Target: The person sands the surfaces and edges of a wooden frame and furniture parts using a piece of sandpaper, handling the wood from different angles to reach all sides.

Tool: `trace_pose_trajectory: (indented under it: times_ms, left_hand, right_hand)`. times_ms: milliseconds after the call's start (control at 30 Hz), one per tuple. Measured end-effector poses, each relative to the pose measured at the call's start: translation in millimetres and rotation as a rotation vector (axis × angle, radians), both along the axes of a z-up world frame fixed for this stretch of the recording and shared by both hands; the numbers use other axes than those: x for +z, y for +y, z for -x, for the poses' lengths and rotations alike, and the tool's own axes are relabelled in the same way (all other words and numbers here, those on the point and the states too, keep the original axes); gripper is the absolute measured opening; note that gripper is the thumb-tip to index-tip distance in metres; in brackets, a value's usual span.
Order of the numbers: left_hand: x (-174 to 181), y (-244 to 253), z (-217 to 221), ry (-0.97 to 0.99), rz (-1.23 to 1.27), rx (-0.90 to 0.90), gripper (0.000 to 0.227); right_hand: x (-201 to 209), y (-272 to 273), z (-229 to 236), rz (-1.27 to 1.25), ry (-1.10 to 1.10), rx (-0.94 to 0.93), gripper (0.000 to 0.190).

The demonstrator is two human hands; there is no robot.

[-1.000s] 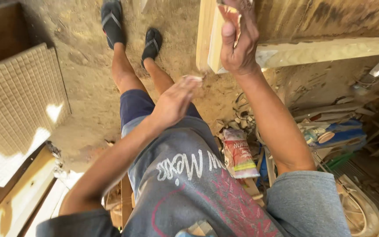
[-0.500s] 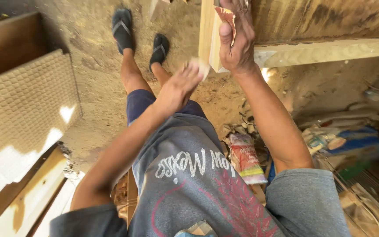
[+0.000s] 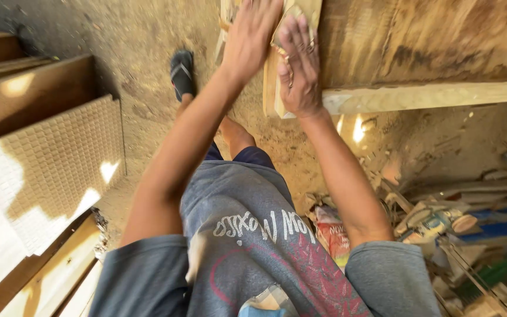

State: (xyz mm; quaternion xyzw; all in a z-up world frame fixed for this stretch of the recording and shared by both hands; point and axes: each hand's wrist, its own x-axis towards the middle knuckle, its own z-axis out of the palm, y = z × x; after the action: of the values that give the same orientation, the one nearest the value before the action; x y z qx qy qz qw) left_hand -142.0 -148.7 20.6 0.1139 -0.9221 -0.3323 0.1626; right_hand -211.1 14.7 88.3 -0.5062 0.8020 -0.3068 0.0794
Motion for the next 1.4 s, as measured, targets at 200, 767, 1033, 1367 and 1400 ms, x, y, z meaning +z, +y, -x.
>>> trace_pose_trajectory:
  times_ms: [200,767,1033,1367,1400]
  left_hand:
    - [72.2,-18.6,-195.3,-0.245,-0.175,-0.321,0.055]
    - [51.2,-112.8,-451.6,-1.068,-0.484,0.790,0.039]
    - [37.3,-252.4,-333.6,-0.614,-0.587,0.487,0.032]
    - [43.9,-362.0,-386.2,-0.503,-0.584,0.727,0.036]
    - [43.6,-363.0,-396.9,-0.564,-0.547,0.778,0.037]
  right_hand:
    - [-6.7,-10.1,-7.1,-0.027,0.085,-0.027,0.051]
    - [-1.9,-9.2,-9.7,-0.148,0.150,-0.089,0.059]
    - [11.5,-9.6,-9.8,-0.185,0.178,-0.096,0.055]
    - [35.6,-24.3,-13.9,-0.315,0.281,-0.091,0.067]
    - [35.0,-22.5,-13.9,-0.320,0.280,-0.083,0.067]
